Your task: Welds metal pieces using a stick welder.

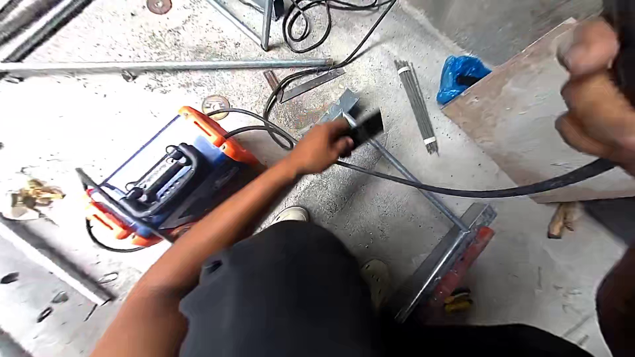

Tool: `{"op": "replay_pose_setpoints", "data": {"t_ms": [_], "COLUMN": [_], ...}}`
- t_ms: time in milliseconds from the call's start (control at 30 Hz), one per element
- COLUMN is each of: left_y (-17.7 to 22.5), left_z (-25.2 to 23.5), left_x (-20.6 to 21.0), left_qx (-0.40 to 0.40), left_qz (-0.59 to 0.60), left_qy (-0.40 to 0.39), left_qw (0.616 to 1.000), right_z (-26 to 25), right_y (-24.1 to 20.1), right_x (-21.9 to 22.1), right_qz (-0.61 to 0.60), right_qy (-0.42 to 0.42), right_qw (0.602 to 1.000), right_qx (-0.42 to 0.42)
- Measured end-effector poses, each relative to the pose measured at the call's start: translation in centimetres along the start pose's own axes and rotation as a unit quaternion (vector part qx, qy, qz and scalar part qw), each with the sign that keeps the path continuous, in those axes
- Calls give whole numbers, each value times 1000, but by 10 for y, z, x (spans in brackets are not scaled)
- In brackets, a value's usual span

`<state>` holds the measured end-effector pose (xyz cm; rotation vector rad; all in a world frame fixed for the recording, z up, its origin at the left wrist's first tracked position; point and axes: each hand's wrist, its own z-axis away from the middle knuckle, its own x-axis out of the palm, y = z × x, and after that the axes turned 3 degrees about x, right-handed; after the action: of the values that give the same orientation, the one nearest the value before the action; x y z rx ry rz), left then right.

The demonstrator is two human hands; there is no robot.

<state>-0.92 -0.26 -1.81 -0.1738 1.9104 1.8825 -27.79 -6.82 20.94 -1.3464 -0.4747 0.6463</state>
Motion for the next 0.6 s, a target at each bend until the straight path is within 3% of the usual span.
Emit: {"op": "replay_pose_setpoints", "data": {"t_ms": [100,233,367,600], "left_y": [-13,-23,-39,-54], "left_z": [2,-2,-2,4], "left_x": [26,34,36,18], "left_qx": [-21,-60,-114,-154], "left_qz": [-66,-43,-8,55], "left_qy": [-166,-267,-229,-163], "left_qw": [984,961,967,973], "right_z": [24,51,54,32], "right_y": [32,76,113,137], "right_x": [-17,2,33,55], "right_qz": [125,221,232,311], "right_qy": [61,193,299,349], "right_qw": [989,945,902,866], "right_qx": [52,141,209,177]}}
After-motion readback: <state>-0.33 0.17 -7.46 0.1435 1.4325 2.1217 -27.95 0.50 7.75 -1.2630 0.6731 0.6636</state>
